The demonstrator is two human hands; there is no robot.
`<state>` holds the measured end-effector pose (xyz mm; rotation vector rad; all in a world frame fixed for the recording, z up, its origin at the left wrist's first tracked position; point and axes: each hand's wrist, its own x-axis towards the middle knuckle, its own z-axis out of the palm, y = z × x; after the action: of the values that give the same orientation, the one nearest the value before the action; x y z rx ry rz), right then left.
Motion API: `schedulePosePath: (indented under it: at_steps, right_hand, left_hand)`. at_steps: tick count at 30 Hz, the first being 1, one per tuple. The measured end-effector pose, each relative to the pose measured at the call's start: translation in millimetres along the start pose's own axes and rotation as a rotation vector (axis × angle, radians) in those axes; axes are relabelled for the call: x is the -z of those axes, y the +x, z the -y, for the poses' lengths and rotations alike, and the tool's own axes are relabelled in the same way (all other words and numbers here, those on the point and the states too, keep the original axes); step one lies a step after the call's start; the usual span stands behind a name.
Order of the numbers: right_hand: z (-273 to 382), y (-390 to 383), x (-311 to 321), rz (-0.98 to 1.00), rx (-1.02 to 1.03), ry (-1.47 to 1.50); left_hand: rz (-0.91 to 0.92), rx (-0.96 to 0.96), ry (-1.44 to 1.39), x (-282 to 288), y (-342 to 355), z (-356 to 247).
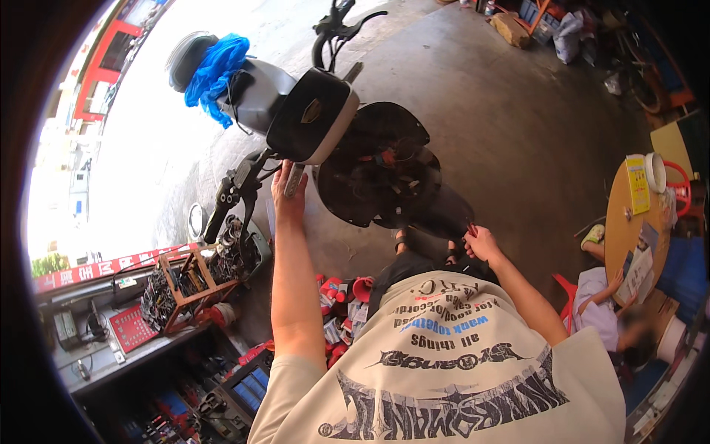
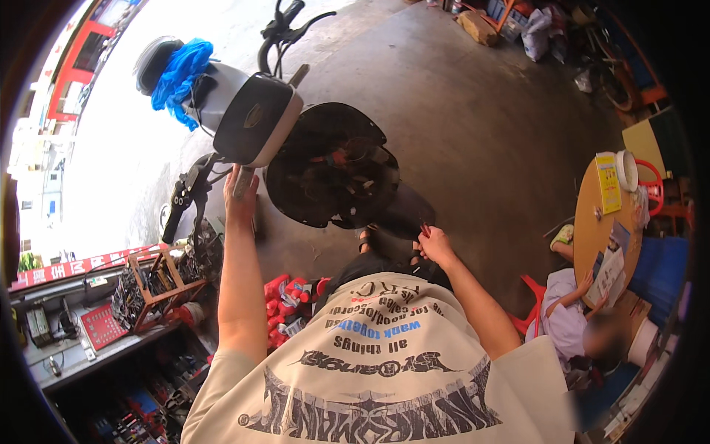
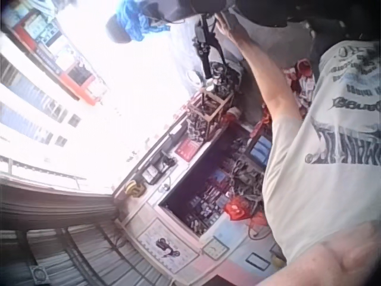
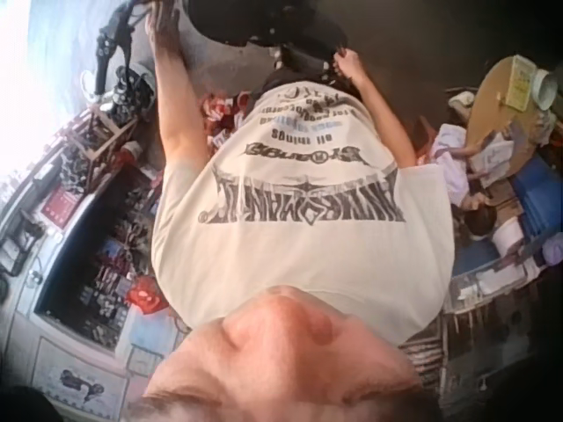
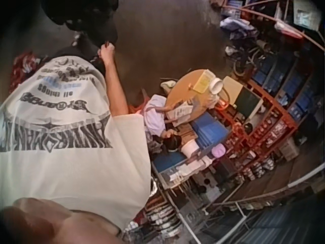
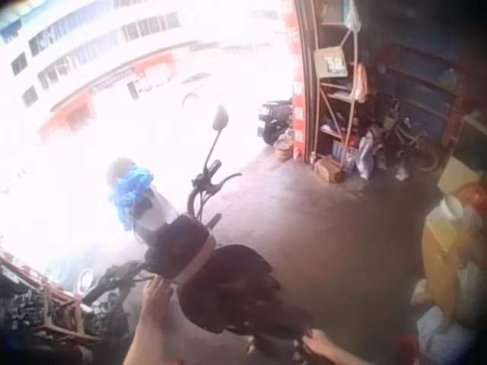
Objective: The person works on a scooter in a workshop, using a screwdriver to adjust components under the front panel and handlebar area. They repeatedly reach into the compartment, manipulate internal parts, and test the handlebar controls throughout the session.
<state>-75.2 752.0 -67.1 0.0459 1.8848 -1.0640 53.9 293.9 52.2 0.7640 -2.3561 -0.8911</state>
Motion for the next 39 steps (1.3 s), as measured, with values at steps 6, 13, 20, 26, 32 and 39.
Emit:
schedulePosePath:
  at_steps: [6, 13, 20, 26, 32, 39]
  right_hand:
    - [-19.1, -5.8, 6.8, -0.038, 0.013, 0.085]
    - [-31.3, -12.8, 14.4, -0.067, -0.021, 0.151]
    - [-51.3, -10.1, 23.5, -0.095, -0.043, 0.188]
    - [-34.7, -7.1, 19.2, -0.065, -0.037, 0.158]
    - [2.4, -4.6, 12.4, -0.032, 0.02, 0.147]
    - [9.0, -0.5, 5.8, 0.007, 0.025, 0.108]
  left_hand:
    - [0.095, 0.098, -0.088, -9.2, 13.0, 6.3]
    - [-0.031, 0.495, -1.377, -22.1, 12.5, 65.7]
    - [-0.198, 0.645, -1.288, -20.9, 17.3, 21.7]
    - [0.009, 0.59, -1.214, -7.1, 19.4, 27.4]
    - [-0.361, 0.783, -0.97, -10.2, -27.0, -7.1]
    - [-0.001, 0.578, -0.578, -78.9, -87.8, -86.3]
